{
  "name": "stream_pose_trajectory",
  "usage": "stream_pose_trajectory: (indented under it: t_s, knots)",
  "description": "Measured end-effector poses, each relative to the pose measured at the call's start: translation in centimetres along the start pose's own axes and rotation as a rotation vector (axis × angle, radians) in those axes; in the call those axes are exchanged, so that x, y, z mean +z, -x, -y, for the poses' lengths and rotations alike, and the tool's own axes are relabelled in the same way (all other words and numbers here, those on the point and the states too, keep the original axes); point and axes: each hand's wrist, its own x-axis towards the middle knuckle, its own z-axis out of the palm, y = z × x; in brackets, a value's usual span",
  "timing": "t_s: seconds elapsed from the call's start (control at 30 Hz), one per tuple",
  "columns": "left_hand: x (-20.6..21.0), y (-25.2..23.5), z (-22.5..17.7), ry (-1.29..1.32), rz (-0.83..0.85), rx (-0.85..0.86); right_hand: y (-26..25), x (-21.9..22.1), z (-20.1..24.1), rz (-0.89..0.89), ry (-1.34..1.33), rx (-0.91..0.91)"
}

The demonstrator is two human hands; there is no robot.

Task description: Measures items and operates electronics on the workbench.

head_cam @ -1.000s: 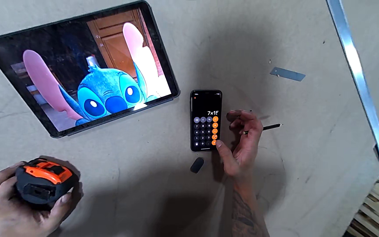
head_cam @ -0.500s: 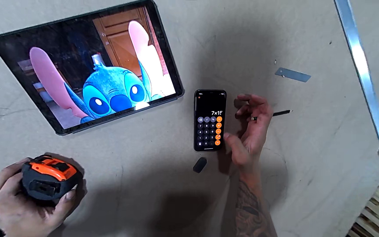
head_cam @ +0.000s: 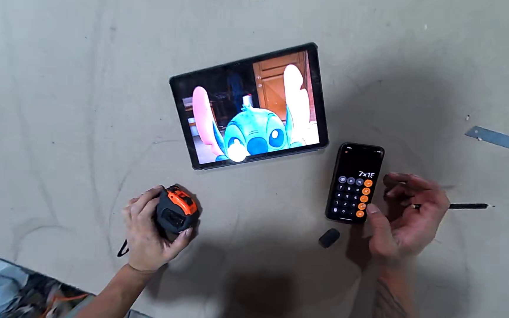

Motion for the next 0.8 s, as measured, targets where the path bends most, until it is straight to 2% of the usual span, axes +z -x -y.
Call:
stream_pose_trajectory:
  t_s: [0.33,0.8]
  knots:
    - [0.01,-0.02,-0.21,0.038,-0.034,0.000,-0.07,0.03,-0.44,-0.063,0.040,-0.061]
    - [0.12,0.39,0.26,0.029,0.028,-0.001,0.02,-0.09,0.18,-0.039,0.097,0.030]
